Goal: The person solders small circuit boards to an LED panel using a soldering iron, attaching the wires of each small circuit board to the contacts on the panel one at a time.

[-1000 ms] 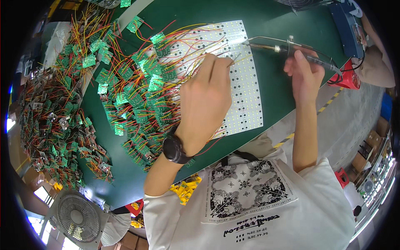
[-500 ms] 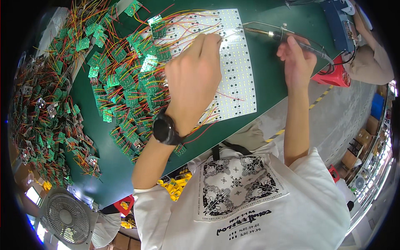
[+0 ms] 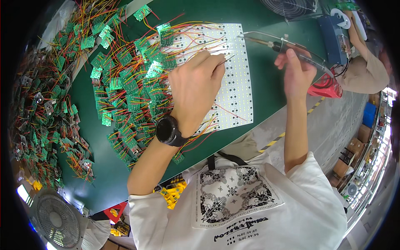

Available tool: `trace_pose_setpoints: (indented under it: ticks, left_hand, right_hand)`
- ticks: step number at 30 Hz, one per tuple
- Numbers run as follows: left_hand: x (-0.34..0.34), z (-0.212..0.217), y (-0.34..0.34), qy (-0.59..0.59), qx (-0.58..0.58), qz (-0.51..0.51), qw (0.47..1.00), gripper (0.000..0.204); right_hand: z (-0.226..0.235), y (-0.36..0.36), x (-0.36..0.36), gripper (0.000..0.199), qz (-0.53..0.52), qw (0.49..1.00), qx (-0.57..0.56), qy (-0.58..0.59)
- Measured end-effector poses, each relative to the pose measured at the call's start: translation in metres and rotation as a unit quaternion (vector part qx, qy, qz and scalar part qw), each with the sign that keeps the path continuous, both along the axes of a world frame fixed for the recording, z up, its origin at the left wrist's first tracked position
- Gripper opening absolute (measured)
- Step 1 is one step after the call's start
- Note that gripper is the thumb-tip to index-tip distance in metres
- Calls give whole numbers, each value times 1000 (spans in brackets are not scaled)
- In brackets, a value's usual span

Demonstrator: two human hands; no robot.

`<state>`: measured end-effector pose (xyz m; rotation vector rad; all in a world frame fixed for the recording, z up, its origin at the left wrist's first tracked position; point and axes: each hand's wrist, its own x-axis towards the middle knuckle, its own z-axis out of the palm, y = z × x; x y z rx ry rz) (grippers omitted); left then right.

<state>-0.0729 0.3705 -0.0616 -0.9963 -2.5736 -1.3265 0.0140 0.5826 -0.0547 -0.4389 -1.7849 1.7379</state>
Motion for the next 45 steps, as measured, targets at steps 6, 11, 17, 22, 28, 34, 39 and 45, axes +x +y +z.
trace_pose_setpoints:
  ticks: [6,11,17,22,28,34,39,45]
  left_hand:
    - [-3,-6,2,5,11,20,1000,2]
    - [-2,-9,5,-1,0,19,1000,3]
    - [-4,-14,9,21,10,31,999,7]
    - [-4,-14,10,17,3,23,1000,8]
    - [-5,-14,9,21,5,29,999,9]
    - [-4,-17,8,29,10,25,999,7]
    - [-3,-18,9,22,19,22,999,6]
    - [-4,-16,7,18,13,21,1000,5]
  right_hand:
    - [-17,7,3,25,34,997,-67,-16]
    - [-19,10,5,25,51,996,-55,-47]
    - [-19,8,4,24,55,996,-50,-53]
    - [-18,9,5,29,56,996,-26,-64]
    - [-18,8,2,27,58,996,-24,-58]
    - [-20,8,4,26,64,996,-27,-50]
    - [-21,10,5,25,71,996,-19,-49]
    - [-23,9,4,24,72,996,-18,-40]
